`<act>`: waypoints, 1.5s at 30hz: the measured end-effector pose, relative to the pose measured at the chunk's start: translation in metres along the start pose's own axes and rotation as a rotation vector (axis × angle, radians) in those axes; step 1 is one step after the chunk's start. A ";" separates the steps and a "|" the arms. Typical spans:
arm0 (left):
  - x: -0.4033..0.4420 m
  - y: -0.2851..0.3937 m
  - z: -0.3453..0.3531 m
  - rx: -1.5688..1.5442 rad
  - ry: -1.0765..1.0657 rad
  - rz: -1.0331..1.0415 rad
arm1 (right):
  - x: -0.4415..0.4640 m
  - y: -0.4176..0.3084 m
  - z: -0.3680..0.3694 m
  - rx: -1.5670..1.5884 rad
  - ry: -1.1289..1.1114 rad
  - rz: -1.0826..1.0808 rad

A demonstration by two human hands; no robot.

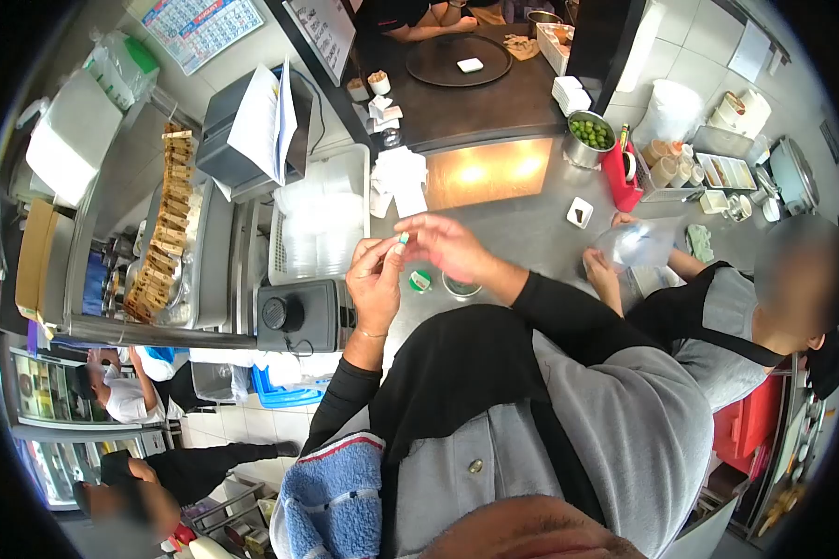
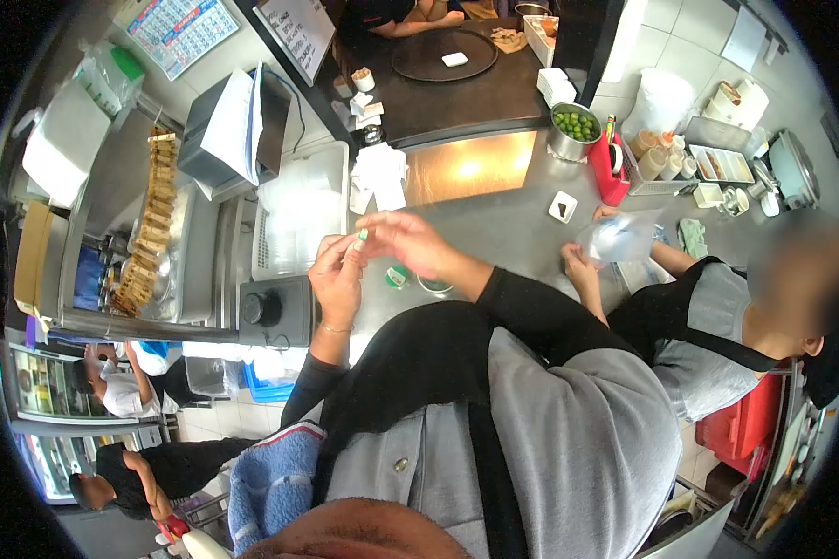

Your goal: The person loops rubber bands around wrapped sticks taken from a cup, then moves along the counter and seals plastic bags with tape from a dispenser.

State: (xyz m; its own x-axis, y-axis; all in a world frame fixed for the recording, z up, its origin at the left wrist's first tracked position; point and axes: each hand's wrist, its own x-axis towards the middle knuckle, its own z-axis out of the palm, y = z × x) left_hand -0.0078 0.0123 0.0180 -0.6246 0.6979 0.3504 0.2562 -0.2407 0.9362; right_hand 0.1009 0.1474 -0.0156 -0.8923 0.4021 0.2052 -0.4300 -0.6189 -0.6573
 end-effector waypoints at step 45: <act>-0.020 -0.032 0.007 0.460 -0.163 0.047 | -0.043 -0.008 -0.011 -1.297 0.314 -0.382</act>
State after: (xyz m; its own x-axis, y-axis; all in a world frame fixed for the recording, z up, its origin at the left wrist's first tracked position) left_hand 0.0016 0.0108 -0.0189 -0.4909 0.7986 0.3483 0.6033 0.0232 0.7972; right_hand 0.1448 0.1425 -0.0270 -0.6071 0.6434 0.4664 -0.0500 0.5549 -0.8304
